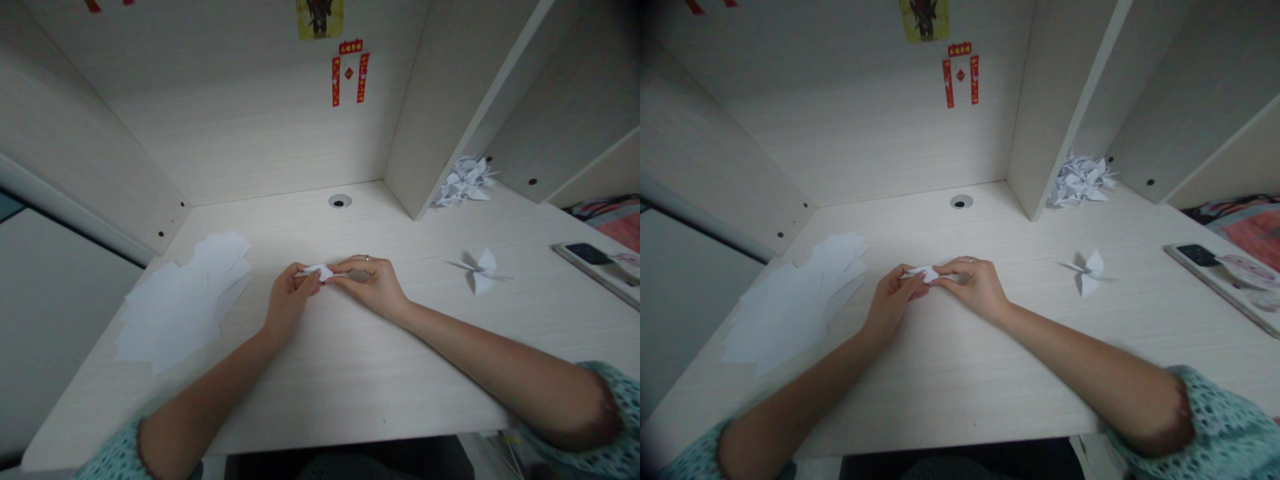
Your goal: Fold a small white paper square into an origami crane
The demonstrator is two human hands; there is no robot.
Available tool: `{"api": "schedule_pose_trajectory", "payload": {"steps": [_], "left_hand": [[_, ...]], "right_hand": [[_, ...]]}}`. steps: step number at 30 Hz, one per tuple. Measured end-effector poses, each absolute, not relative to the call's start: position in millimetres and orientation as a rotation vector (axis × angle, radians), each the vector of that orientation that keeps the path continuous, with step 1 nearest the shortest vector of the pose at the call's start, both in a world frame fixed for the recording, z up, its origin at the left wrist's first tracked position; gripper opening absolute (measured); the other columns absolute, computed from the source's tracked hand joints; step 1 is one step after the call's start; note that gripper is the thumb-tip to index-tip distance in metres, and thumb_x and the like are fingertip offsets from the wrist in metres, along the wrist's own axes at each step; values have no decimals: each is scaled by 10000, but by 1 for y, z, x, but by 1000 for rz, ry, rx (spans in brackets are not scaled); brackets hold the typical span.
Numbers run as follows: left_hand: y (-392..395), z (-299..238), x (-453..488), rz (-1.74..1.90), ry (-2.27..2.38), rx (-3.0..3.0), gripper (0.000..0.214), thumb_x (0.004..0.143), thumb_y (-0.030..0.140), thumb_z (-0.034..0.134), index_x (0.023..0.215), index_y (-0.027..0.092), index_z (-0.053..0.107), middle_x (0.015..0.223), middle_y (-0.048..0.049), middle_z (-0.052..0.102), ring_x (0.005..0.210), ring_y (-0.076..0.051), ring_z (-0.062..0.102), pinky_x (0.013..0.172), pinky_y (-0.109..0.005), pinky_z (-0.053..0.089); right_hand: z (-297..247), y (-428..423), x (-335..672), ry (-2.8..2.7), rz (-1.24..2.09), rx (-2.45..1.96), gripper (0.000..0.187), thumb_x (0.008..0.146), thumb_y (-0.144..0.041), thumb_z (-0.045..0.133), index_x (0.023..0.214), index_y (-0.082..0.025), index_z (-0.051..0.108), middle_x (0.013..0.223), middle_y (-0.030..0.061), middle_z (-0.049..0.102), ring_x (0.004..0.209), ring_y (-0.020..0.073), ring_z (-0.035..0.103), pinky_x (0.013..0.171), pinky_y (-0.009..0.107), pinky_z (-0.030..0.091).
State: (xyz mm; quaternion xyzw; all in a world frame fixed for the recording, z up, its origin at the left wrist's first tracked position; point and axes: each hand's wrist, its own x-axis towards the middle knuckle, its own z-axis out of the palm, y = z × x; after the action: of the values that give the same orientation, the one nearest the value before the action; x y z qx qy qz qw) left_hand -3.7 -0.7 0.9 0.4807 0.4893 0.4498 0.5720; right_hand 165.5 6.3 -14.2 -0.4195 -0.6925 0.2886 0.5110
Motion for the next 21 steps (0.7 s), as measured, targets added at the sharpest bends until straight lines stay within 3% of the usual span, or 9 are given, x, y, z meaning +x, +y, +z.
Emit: {"api": "schedule_pose_trajectory", "payload": {"steps": [16,21], "left_hand": [[-1,0,-5,1018,1199,1163,261,706,406,688,771,171,594,729,-19,709,787,-176,681,758,-285,506],[-1,0,-4,1028,1137,1184,258,730,414,668,788,174,592,822,-30,724,809,-175,681,769,-287,504]], "right_hand": [[-20,11,164,-1512,991,-1040,178,680,-341,744,790,-200,746,797,57,741,720,190,671,649,296,511],[-16,9,165,-1573,845,-1066,141,747,-333,688,790,-211,745,810,46,739,753,187,667,689,300,497]]}}
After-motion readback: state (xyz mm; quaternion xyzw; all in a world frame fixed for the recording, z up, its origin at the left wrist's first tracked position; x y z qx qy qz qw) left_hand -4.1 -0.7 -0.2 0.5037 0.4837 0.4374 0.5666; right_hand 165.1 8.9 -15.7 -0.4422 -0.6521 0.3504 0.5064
